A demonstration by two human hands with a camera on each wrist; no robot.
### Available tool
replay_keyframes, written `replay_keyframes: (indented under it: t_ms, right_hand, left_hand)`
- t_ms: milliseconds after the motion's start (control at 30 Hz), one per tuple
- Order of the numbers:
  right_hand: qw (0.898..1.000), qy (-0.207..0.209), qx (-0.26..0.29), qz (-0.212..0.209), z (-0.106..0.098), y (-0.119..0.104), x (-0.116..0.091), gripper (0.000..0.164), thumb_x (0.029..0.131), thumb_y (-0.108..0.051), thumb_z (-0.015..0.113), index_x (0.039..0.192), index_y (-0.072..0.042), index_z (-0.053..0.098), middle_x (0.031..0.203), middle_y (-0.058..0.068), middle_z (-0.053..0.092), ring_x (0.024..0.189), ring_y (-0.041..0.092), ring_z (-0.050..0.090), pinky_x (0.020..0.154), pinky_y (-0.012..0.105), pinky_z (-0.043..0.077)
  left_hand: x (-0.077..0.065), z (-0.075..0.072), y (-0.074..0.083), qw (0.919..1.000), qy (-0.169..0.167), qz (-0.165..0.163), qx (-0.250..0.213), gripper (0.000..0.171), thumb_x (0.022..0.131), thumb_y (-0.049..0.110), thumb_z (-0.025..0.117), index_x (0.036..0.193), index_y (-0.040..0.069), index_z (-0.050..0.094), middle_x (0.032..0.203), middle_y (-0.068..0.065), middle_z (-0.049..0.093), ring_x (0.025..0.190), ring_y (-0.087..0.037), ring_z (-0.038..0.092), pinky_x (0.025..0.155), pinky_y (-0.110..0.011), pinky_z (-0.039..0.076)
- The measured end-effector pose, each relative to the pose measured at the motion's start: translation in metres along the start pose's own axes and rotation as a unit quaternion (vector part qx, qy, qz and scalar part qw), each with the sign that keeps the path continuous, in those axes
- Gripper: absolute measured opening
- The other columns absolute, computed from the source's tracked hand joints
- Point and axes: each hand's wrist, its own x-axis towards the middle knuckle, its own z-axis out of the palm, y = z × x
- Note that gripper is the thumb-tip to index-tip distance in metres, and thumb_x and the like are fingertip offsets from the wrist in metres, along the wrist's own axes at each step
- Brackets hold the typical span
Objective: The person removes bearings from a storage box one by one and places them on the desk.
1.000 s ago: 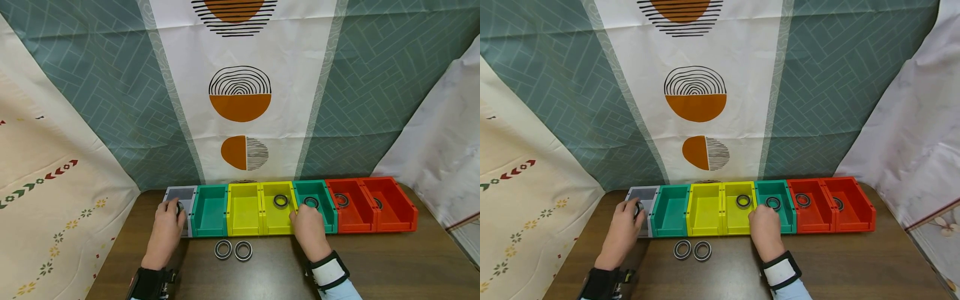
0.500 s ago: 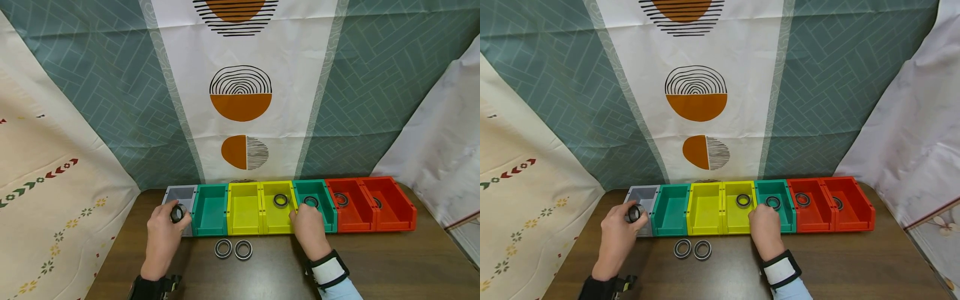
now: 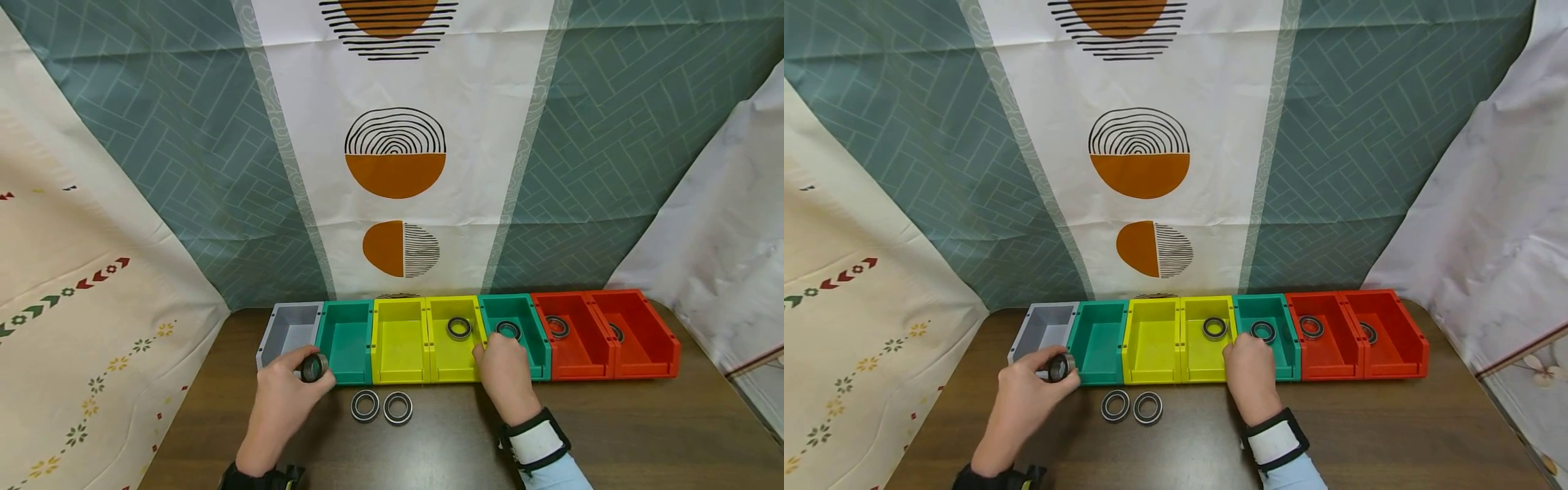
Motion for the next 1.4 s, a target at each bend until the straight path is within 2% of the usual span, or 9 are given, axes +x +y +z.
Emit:
replay_keyframes:
  t_ms: [300, 567, 767, 1033, 1233, 1400]
  right_hand:
    - [1.0, -0.001, 0.002, 0.001, 0.001, 0.001, 0.001, 0.031, 0.087, -0.024, 0.061, 0.086, 0.006, 0.058, 0.063, 0.007, 0.047, 0.054, 0.02, 0.046, 0.046, 0.029, 0.039]
    - [1.0, 0.0, 0.001, -0.001, 0.001, 0.001, 0.001, 0.031, 0.087, -0.024, 0.061, 0.087, 0.006, 0.058, 0.063, 0.007, 0.047, 0.054, 0.021, 0.046, 0.046, 0.029, 0.039]
    - [1.0, 0.004, 0.001, -0.005, 0.001, 0.001, 0.0, 0.03, 0.087, -0.024, 0.061, 0.086, 0.007, 0.058, 0.062, 0.007, 0.046, 0.054, 0.02, 0.046, 0.046, 0.029, 0.039]
    - [1.0, 0.001, -0.002, -0.005, 0.0, 0.0, 0.0, 0.031, 0.087, -0.024, 0.061, 0.087, 0.007, 0.059, 0.062, 0.007, 0.046, 0.054, 0.021, 0.045, 0.046, 0.03, 0.038]
    - [1.0, 0.0, 0.001, -0.004, -0.001, 0.0, -0.001, 0.03, 0.087, -0.024, 0.06, 0.086, 0.007, 0.059, 0.062, 0.007, 0.046, 0.054, 0.021, 0.045, 0.046, 0.03, 0.038]
    - [1.0, 0.001, 0.005, -0.001, -0.001, -0.001, -0.001, 0.03, 0.087, -0.023, 0.061, 0.088, 0.007, 0.059, 0.064, 0.008, 0.048, 0.055, 0.021, 0.046, 0.046, 0.029, 0.039]
  left_hand:
    - [-0.009, 0.002, 0.001, 0.998, -0.061, 0.02, -0.002, 0.037, 0.064, 0.021, 0.076, 0.099, 0.012, 0.068, 0.096, -0.001, 0.062, 0.088, -0.013, 0.059, 0.068, -0.026, 0.05]
    - [-0.014, 0.008, -0.002, 0.9933, -0.108, 0.039, 0.017, 0.04, 0.061, 0.017, 0.076, 0.1, 0.014, 0.068, 0.095, 0.002, 0.061, 0.088, -0.011, 0.056, 0.072, -0.025, 0.049]
    - [-0.017, 0.014, -0.007, 0.9856, -0.16, 0.049, 0.019, 0.038, 0.061, 0.017, 0.074, 0.098, 0.015, 0.068, 0.094, 0.006, 0.059, 0.085, -0.009, 0.053, 0.072, -0.023, 0.047]
    - [-0.02, 0.021, -0.013, 0.9727, -0.221, 0.063, 0.035, 0.038, 0.062, 0.017, 0.075, 0.099, 0.014, 0.066, 0.1, 0.004, 0.06, 0.092, -0.01, 0.053, 0.078, -0.027, 0.046]
    - [-0.02, 0.024, -0.019, 0.9675, -0.239, 0.06, 0.057, 0.037, 0.062, 0.017, 0.076, 0.097, 0.014, 0.066, 0.099, 0.003, 0.059, 0.089, -0.011, 0.053, 0.075, -0.027, 0.047]
    - [-0.02, 0.025, -0.022, 0.9645, -0.249, 0.066, 0.058, 0.037, 0.062, 0.017, 0.076, 0.097, 0.014, 0.066, 0.097, 0.003, 0.058, 0.087, -0.011, 0.052, 0.072, -0.026, 0.047]
